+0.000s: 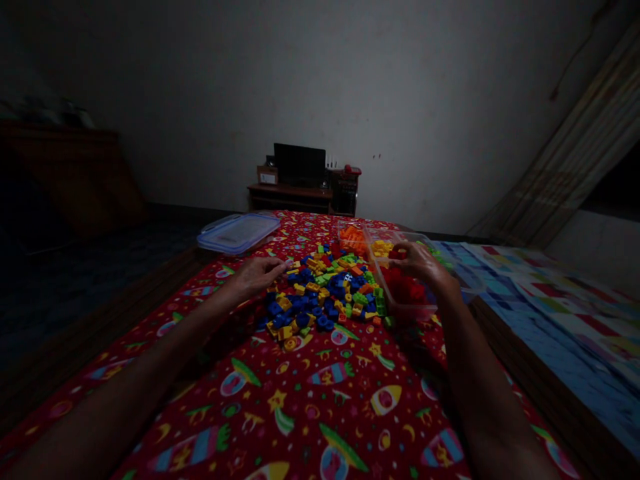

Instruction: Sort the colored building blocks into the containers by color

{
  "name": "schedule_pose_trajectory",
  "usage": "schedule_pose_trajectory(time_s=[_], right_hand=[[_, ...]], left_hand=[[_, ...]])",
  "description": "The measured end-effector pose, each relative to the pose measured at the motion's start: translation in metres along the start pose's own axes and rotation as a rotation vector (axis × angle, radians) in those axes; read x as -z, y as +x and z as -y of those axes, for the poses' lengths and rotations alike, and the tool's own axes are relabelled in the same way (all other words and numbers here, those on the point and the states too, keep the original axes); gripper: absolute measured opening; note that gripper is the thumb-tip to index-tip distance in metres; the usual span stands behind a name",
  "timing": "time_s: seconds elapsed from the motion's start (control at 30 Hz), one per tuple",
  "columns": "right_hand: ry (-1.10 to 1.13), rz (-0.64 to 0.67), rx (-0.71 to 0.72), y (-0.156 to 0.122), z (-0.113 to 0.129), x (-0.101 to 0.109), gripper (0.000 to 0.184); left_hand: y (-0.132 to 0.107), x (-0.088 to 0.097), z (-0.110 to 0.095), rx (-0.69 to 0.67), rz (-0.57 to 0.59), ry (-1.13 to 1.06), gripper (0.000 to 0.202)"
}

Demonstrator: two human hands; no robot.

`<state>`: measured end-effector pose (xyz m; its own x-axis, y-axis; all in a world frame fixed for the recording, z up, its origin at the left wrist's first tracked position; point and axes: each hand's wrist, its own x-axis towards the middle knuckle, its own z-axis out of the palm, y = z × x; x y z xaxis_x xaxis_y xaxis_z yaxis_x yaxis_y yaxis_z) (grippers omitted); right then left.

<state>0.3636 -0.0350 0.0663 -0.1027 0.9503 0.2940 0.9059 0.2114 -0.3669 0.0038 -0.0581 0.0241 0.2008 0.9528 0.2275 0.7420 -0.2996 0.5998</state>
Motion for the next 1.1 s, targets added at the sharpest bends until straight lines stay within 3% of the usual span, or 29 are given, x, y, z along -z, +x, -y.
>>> schedule_pose_trajectory(time_s=[0.13, 0.27, 0.4, 0.53, 0.67, 0.9, 1.0, 1.1], right_hand=[[-0.105, -0.116, -0.059, -0.003, -0.007, 0.011, 0.029], [-0.068, -0.234, -0.024, -0.003, 0.008, 0.012, 0.028], [-0.064, -0.166, 0.138, -0.007, 0.039, -0.002, 0.026], [-0.089, -0.015, 0.268, -0.019, 0.069, -0.024, 0.024], [-0.148, 0.066, 0.358, -0.025, 0.08, -0.042, 0.025], [-0.254, 0.106, 0.425, -0.027, 0.083, -0.054, 0.026], [-0.247, 0.13, 0.417, -0.03, 0.088, -0.054, 0.026], [-0.205, 0.148, 0.428, -0.031, 0.092, -0.058, 0.023]], left_hand=[[-0.005, 0.01, -0.002, -0.064, 0.171, 0.146, 0.066], [-0.016, 0.022, -0.007, -0.078, 0.298, 0.25, 0.067], [-0.023, 0.018, -0.009, -0.017, 0.465, 0.318, 0.081], [-0.032, -0.006, -0.018, -0.008, 0.594, 0.342, 0.103], [-0.038, -0.026, -0.025, -0.002, 0.536, 0.397, 0.106], [-0.02, -0.038, -0.011, -0.175, 0.234, 0.216, 0.057], [-0.01, -0.047, -0.003, -0.181, 0.073, 0.203, 0.057], [-0.005, -0.055, 0.0, -0.208, 0.0, 0.115, 0.065]])
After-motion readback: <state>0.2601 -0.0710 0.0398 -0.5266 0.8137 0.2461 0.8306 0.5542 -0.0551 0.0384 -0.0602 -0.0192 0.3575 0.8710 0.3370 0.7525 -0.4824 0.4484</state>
